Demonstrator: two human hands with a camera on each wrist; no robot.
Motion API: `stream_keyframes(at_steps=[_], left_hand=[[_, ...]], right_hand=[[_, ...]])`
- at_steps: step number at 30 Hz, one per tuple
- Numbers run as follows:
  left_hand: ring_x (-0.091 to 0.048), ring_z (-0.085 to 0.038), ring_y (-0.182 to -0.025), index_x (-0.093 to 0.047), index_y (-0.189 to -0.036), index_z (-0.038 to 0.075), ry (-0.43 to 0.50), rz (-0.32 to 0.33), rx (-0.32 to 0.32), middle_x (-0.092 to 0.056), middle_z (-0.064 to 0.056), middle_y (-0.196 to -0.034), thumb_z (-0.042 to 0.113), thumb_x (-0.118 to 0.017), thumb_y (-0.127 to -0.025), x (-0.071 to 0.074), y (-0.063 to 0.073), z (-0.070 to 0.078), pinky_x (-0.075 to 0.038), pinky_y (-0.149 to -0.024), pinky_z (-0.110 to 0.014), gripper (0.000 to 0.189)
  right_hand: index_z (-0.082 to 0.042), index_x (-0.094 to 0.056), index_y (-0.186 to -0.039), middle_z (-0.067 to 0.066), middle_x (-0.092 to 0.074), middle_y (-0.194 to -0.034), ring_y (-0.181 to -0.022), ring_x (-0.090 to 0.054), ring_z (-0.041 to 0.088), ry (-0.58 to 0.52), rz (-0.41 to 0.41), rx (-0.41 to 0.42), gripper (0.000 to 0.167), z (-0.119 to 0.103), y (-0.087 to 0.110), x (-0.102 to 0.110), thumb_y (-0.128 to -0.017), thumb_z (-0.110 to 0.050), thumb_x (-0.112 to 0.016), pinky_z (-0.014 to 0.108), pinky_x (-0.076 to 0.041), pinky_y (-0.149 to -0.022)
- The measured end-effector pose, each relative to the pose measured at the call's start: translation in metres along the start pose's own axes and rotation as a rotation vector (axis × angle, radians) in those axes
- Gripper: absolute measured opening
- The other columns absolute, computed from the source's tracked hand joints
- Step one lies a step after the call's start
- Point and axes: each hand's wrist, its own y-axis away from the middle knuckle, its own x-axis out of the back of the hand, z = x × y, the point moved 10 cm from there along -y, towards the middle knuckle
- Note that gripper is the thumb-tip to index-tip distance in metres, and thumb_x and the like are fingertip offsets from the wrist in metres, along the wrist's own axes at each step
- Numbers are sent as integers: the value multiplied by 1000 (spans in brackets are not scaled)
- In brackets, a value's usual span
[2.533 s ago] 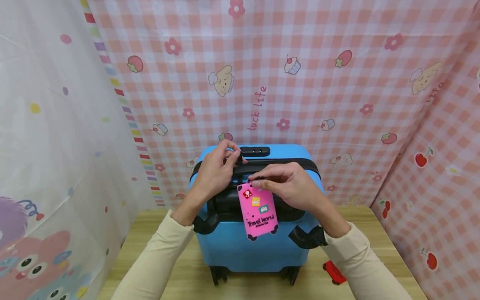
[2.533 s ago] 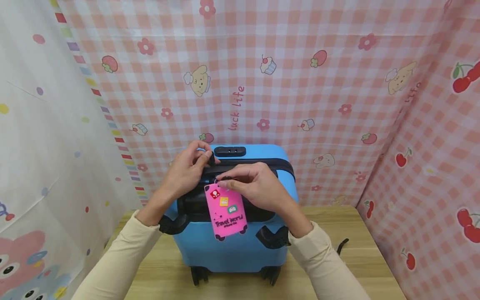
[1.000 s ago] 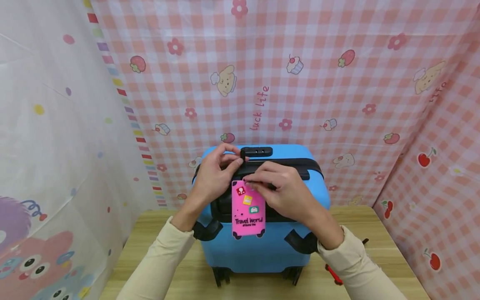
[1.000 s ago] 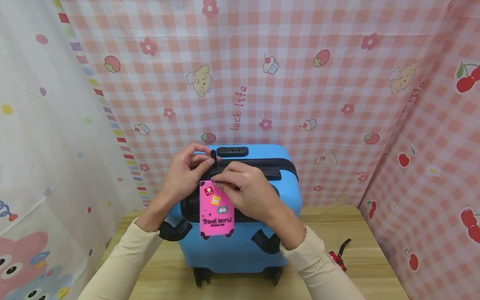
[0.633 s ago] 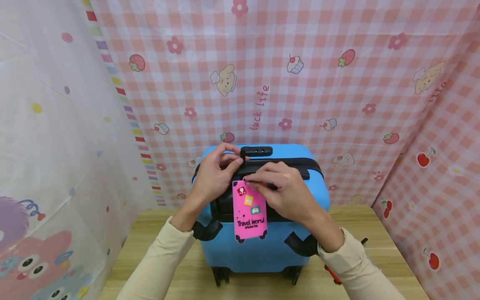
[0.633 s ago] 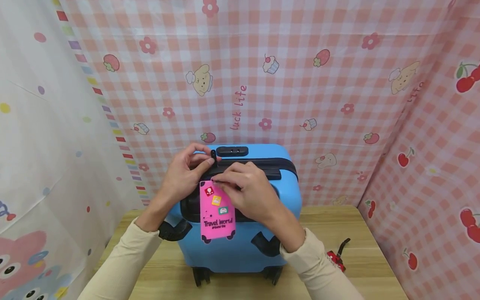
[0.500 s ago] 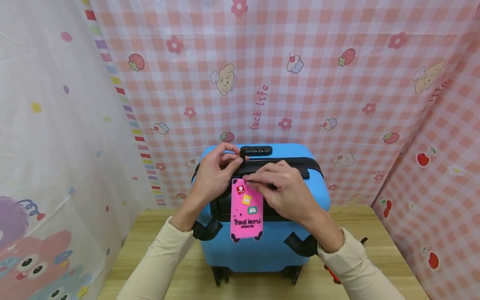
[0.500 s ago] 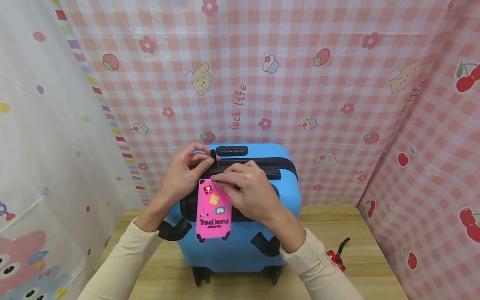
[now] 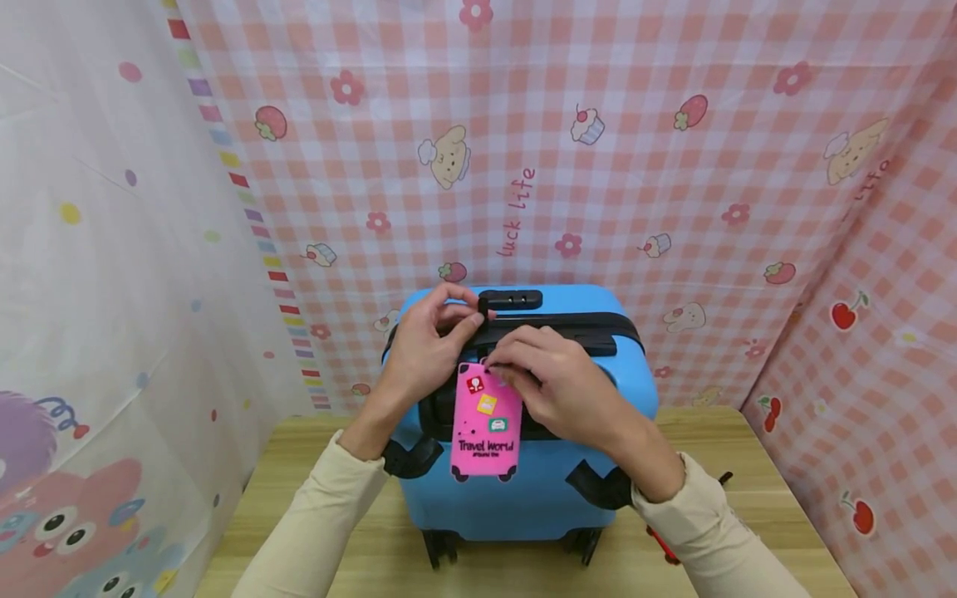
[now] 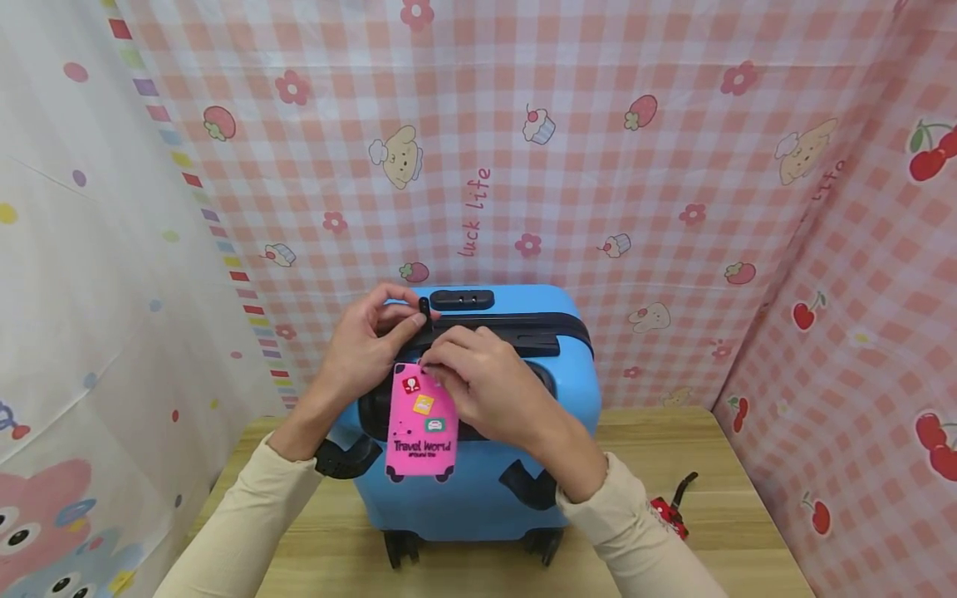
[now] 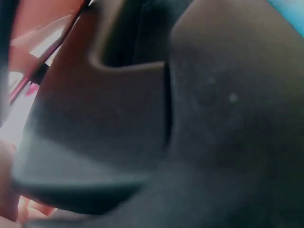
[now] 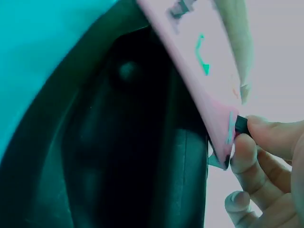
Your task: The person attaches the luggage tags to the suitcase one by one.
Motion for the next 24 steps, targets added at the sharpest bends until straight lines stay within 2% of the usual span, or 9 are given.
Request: stream_keyframes(at_steps=[3,6,11,18,24], left_hand=[[-72,-18,-97,-58,-108,6,20,1,-1,-76,-7,-102,8,-61,-98,0,0,0,-51,-87,-35,11],[-72,-17,-96,-58,-108,7,15,3,-1,-76,-7,-102,8,-61,-98,0,0,-1,-51,-87,-34,11],[-71,-16,-94,-58,-109,8,0,5,-2,-76,-4,-103,9,-60,-99,1,1,-1,-53,-85,-34,10],[-71,-19,-97,-58,-109,6,1,5,-14,-76,-7,-104,7,-60,-98,1,1,1,-52,-88,-36,11],[-71,-15,-97,-58,-108,8,-3,10,-6,-76,-4,-102,9,-61,-98,1,0,0,-52,-88,-36,10]], right_hand=[[-2,-72,-106,6,-73,-103,-83,-63,14,38,-2,2,18,-1,0,0,-88,0,-71,29,-47,-73],[-1,-73,-105,7,-71,-106,-85,-64,15,31,10,11,18,-2,0,1,-87,1,-71,27,-51,-76],[0,-74,-100,9,-59,-102,-88,-62,16,10,63,10,14,-3,0,4,-87,4,-71,26,-55,-72],[-1,-73,-102,8,-69,-102,-90,-67,16,25,42,-9,16,-3,0,4,-87,2,-71,29,-58,-77],[0,-71,-105,9,-71,-105,-94,-69,17,32,35,-15,18,-1,0,3,-88,4,-69,31,-58,-81]])
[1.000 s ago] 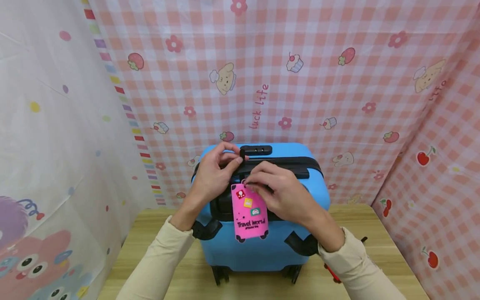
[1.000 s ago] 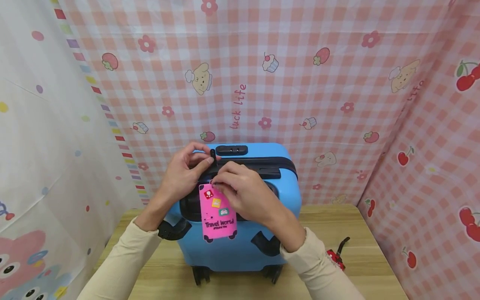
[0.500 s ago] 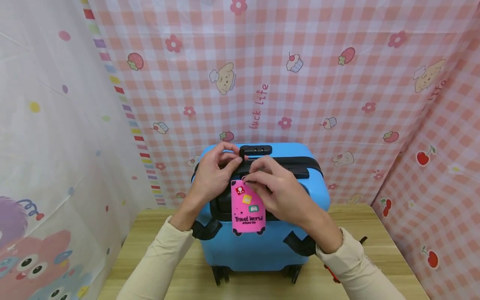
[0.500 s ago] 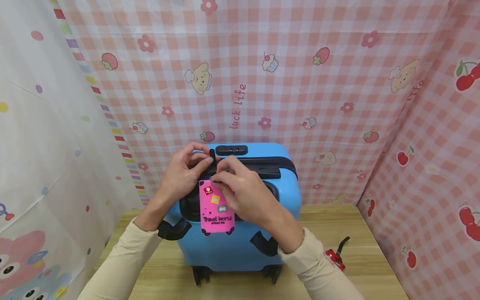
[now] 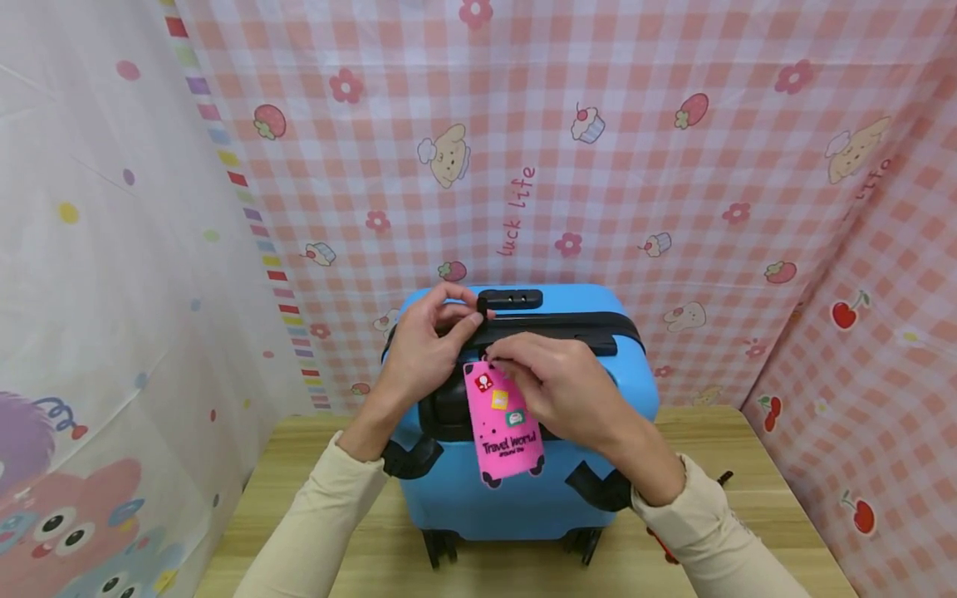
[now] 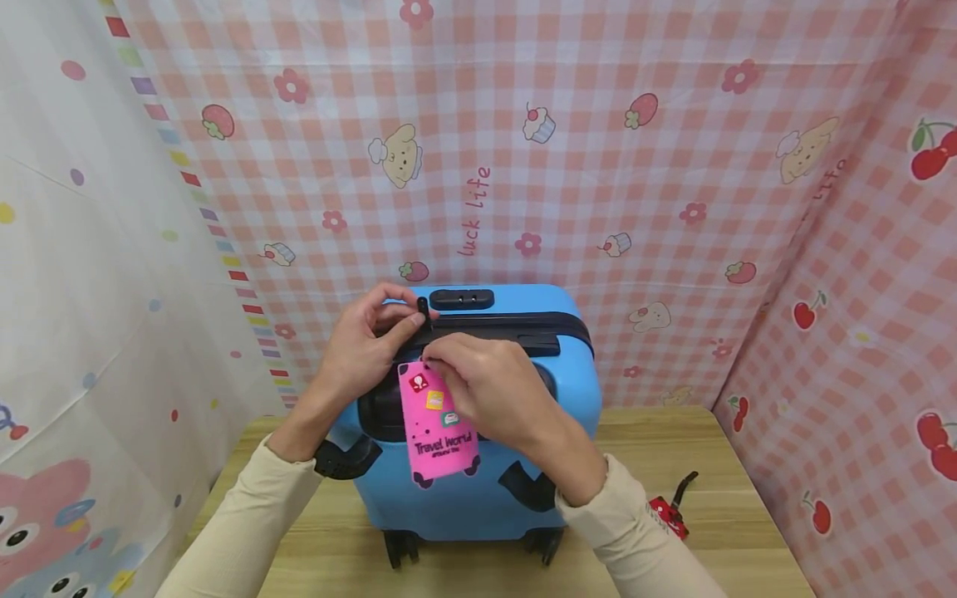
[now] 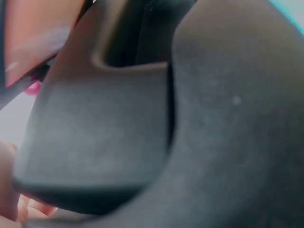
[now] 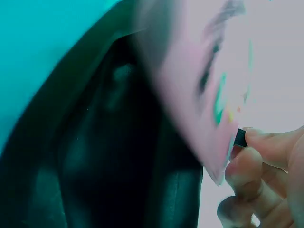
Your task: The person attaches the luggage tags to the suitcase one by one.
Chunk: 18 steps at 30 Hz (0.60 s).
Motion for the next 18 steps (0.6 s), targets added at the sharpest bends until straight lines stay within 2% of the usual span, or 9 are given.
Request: stream_keyframes(at_steps=[3,6,9,12,18], left_hand=[[-71,-14,-94,-59,-107,9,8,2,12,-76,-3,-101,9,-61,-98,0,0,-1,-52,-85,-35,9],[-70,-15,-92,-59,-108,9,15,1,23,-76,-3,-101,10,-60,-99,0,0,-2,-53,-82,-34,9],[-70,-15,-93,-58,-108,9,19,-2,18,-76,-3,-102,10,-59,-99,-1,0,-2,-54,-82,-33,9],[-70,-15,-94,-58,-108,8,18,0,5,-76,-4,-102,9,-59,-99,-1,0,-2,-54,-83,-33,9],[-70,-17,-93,-58,-109,7,19,7,-12,-76,-6,-103,8,-60,-99,1,-1,0,-53,-81,-30,10]], right_hand=[[1,-71,-103,9,-66,-106,-95,-65,17,-6,17,-2,15,0,0,0,-89,5,-67,30,-58,-80],[1,-72,-100,10,-58,-100,-88,-61,17,8,63,-17,12,0,0,3,-88,3,-69,28,-56,-74],[0,-73,-99,9,-57,-95,-80,-58,14,26,89,-65,11,1,-1,5,-88,1,-71,25,-53,-67],[1,-73,-98,8,-60,-93,-73,-59,9,-34,77,-166,10,5,-2,4,-89,0,-71,22,-53,-63],[2,-71,-100,9,-62,-97,-70,-70,7,-299,46,-470,9,19,4,-8,-91,1,-67,21,-57,-63]])
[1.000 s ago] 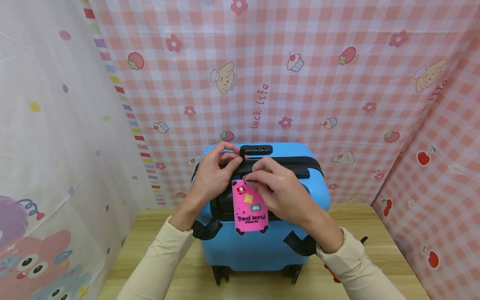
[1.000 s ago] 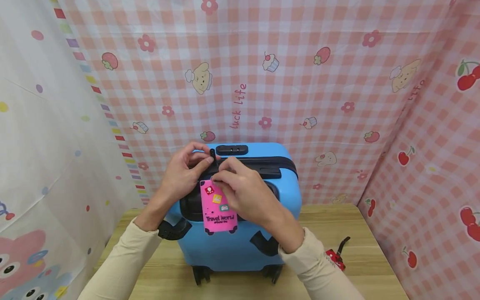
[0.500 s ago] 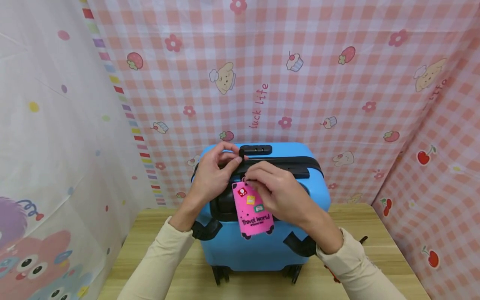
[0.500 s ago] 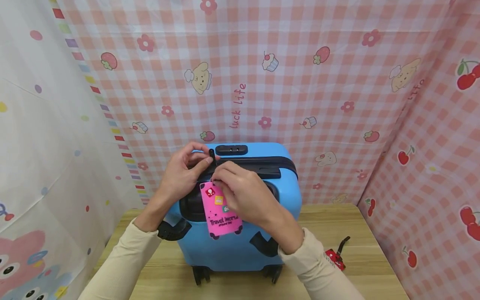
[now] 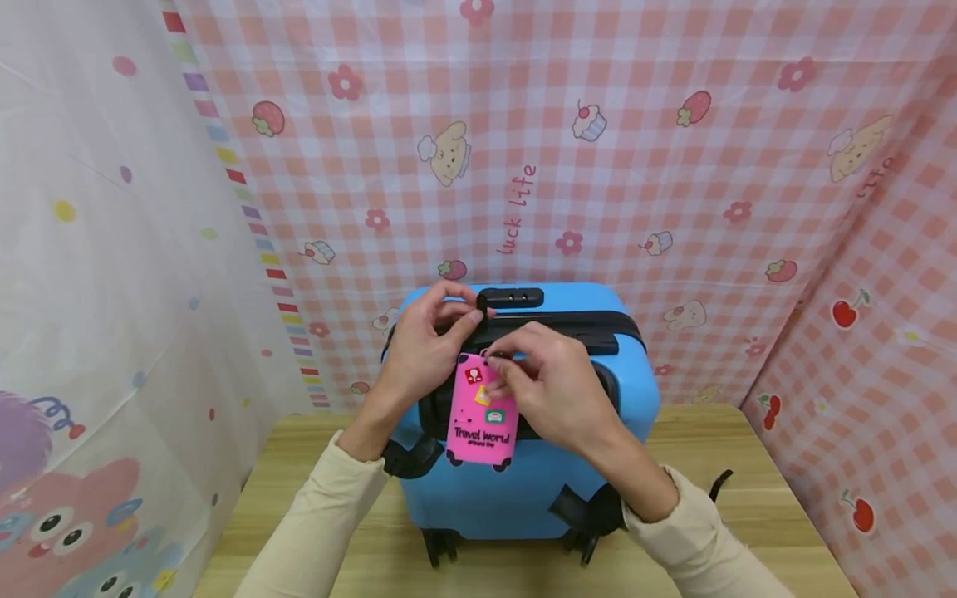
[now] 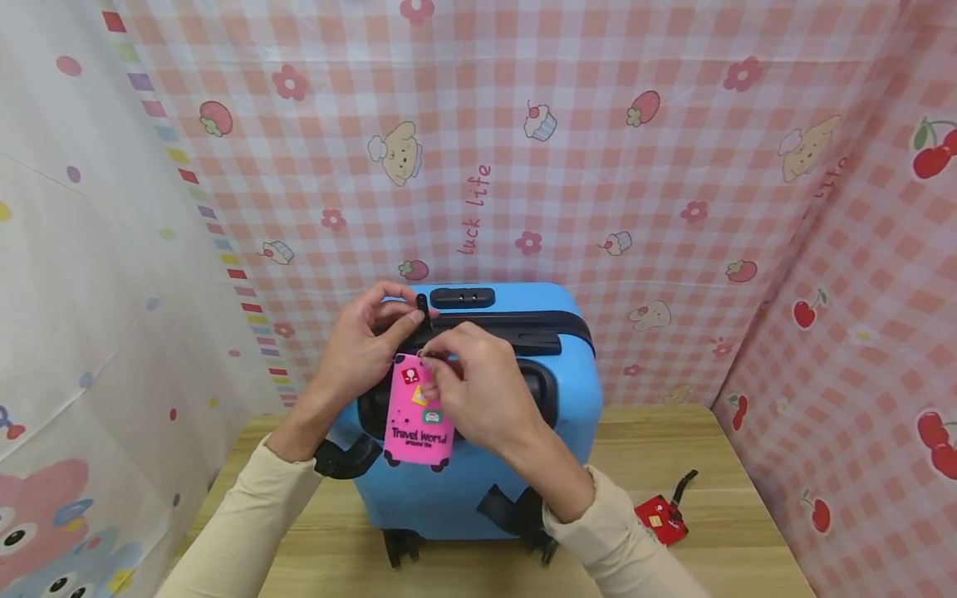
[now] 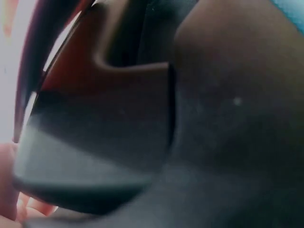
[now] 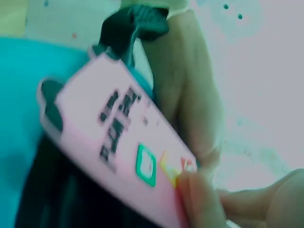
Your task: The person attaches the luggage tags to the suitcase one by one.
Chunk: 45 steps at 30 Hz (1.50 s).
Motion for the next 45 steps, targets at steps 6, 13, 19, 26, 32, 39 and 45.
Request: stream_keyframes(at_steps=[6,13,19,26,32,39,45], left_hand=[[-71,-20,-94,-58,-110,5,21,-2,-1,-76,-9,-104,7,-60,-98,-1,0,1,-54,-82,-30,12],[-70,-19,-95,-58,-110,6,25,-12,-2,-76,-8,-103,6,-59,-99,-1,1,2,-53,-81,-29,11],[-69,-18,-90,-59,-108,7,17,-24,-20,-75,-6,-101,6,-59,-98,-2,2,3,-52,-77,-29,10],[-67,-16,-86,-58,-109,6,-111,-10,-141,-75,-5,-98,7,-58,-99,-5,5,15,-53,-79,-32,11],[-66,-17,-81,-58,-110,4,-220,16,-199,-74,-7,-96,6,-58,-99,-6,6,20,-54,-74,-33,12],[-70,-17,-81,-57,-108,6,-341,23,-212,-75,-7,-95,7,-58,-99,-9,4,19,-54,-72,-34,10],[-69,-19,-88,-57,-110,7,-304,27,-181,-75,-7,-98,8,-59,-99,-6,5,16,-53,-76,-36,11]], right_hand=[[-1,-72,-100,9,-67,-99,-73,-71,8,36,55,-75,9,4,2,3,-93,-3,-66,22,-57,-64],[-4,-76,-96,5,-71,-92,-77,-68,9,185,111,-6,9,-9,1,8,-93,-5,-67,24,-56,-65],[-2,-76,-95,7,-71,-91,-77,-66,13,242,98,26,11,-15,-1,4,-92,0,-65,26,-57,-65],[0,-76,-98,11,-73,-92,-79,-69,18,279,113,84,13,-19,-1,3,-91,2,-66,30,-58,-66],[0,-77,-101,11,-74,-97,-87,-71,20,270,106,127,14,-20,1,3,-90,-1,-69,31,-59,-70],[1,-74,-108,13,-74,-106,-89,-72,20,209,38,164,18,-23,1,0,-92,-4,-68,29,-59,-74],[-4,-70,-112,8,-72,-103,-82,-69,14,83,45,49,18,-6,-5,5,-94,-7,-66,27,-57,-70]])
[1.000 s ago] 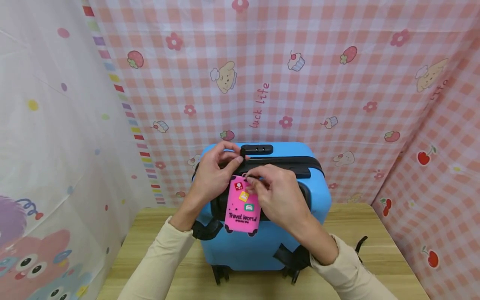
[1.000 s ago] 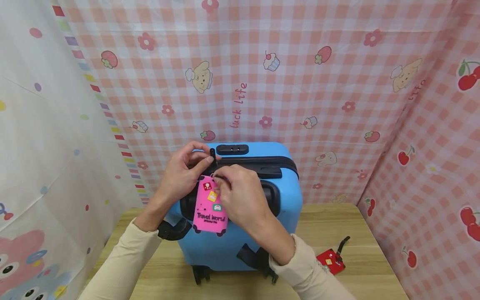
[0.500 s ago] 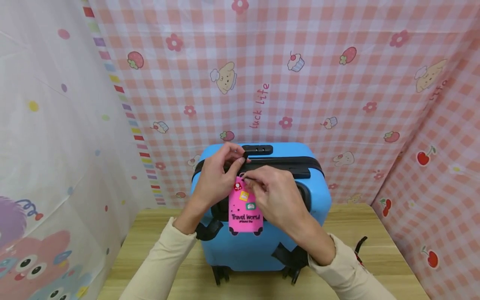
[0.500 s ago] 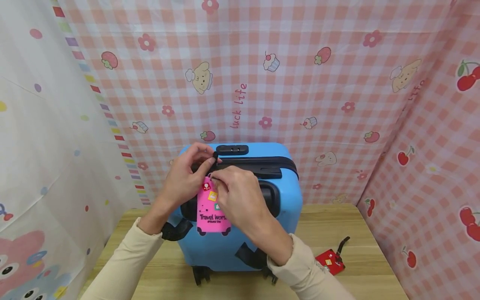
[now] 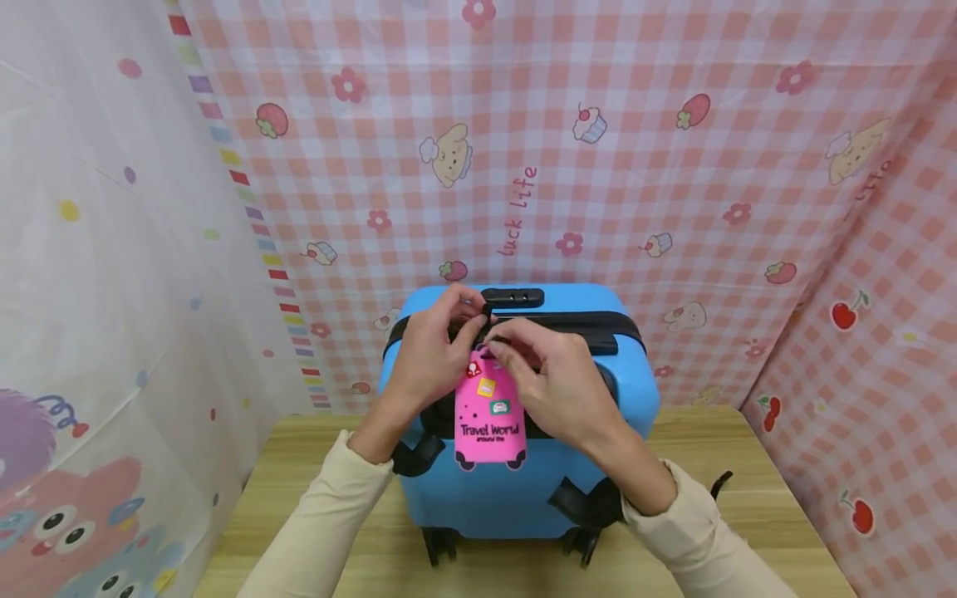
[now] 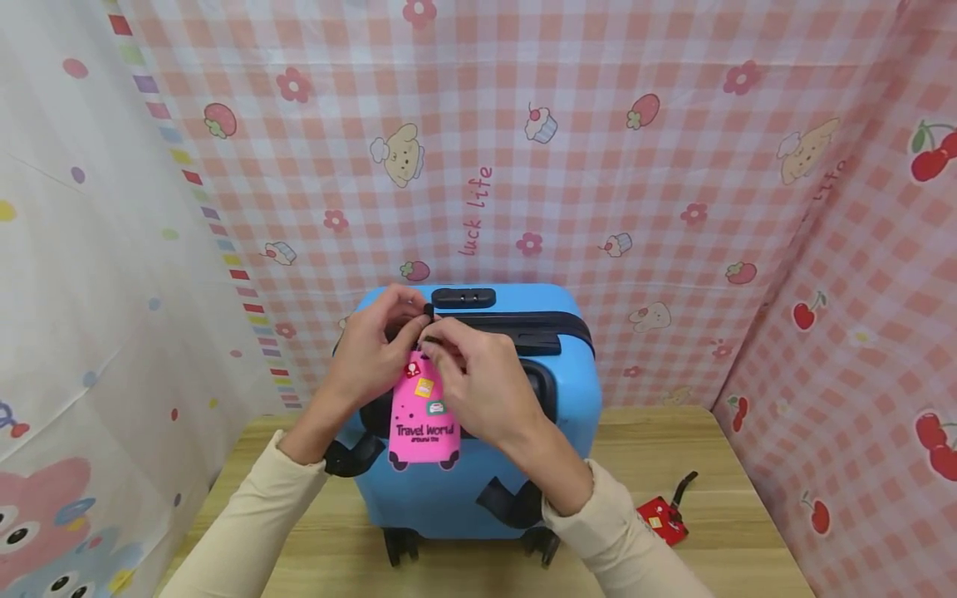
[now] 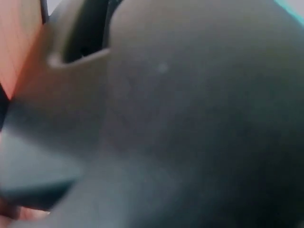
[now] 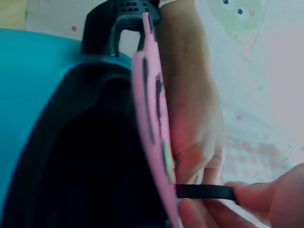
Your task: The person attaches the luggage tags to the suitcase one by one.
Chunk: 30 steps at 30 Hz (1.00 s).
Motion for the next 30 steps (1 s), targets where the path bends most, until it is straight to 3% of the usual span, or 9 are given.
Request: stream_keyframes(at_steps=[6,14,19,24,30], left_hand=[[-69,-17,-88,-57,-110,5,47,13,38,-75,-7,-99,9,-60,-98,2,1,-5,-54,-76,-34,12],[-68,-15,-84,-57,-109,5,138,50,55,-75,-5,-100,9,-59,-99,7,0,-9,-53,-73,-30,11],[-66,-15,-83,-57,-108,7,171,46,80,-75,-4,-98,9,-60,-99,9,0,-11,-52,-77,-32,10],[-66,-18,-83,-58,-109,6,189,38,86,-75,-7,-96,8,-60,-98,9,-1,-11,-52,-79,-34,11],[-65,-19,-81,-58,-109,5,216,28,97,-74,-8,-94,7,-59,-98,8,-1,-13,-51,-75,-33,11]], right_hand=[[-5,-69,-112,7,-72,-100,-85,-69,15,-92,24,-57,18,13,-1,-2,-98,-14,-62,30,-56,-73],[-7,-70,-112,5,-71,-102,-88,-68,15,-112,9,-68,18,17,-5,-5,-99,-15,-61,30,-55,-76],[-8,-70,-108,5,-71,-102,-87,-70,14,-124,-22,-41,15,16,-7,-8,-94,-5,-66,31,-58,-77],[-7,-71,-106,4,-73,-97,-86,-71,14,-92,6,18,16,16,-10,-5,-93,-1,-65,32,-58,-78],[-6,-68,-106,8,-72,-109,-90,-70,14,-74,14,107,14,13,-13,-6,-95,-1,-63,32,-57,-76]])
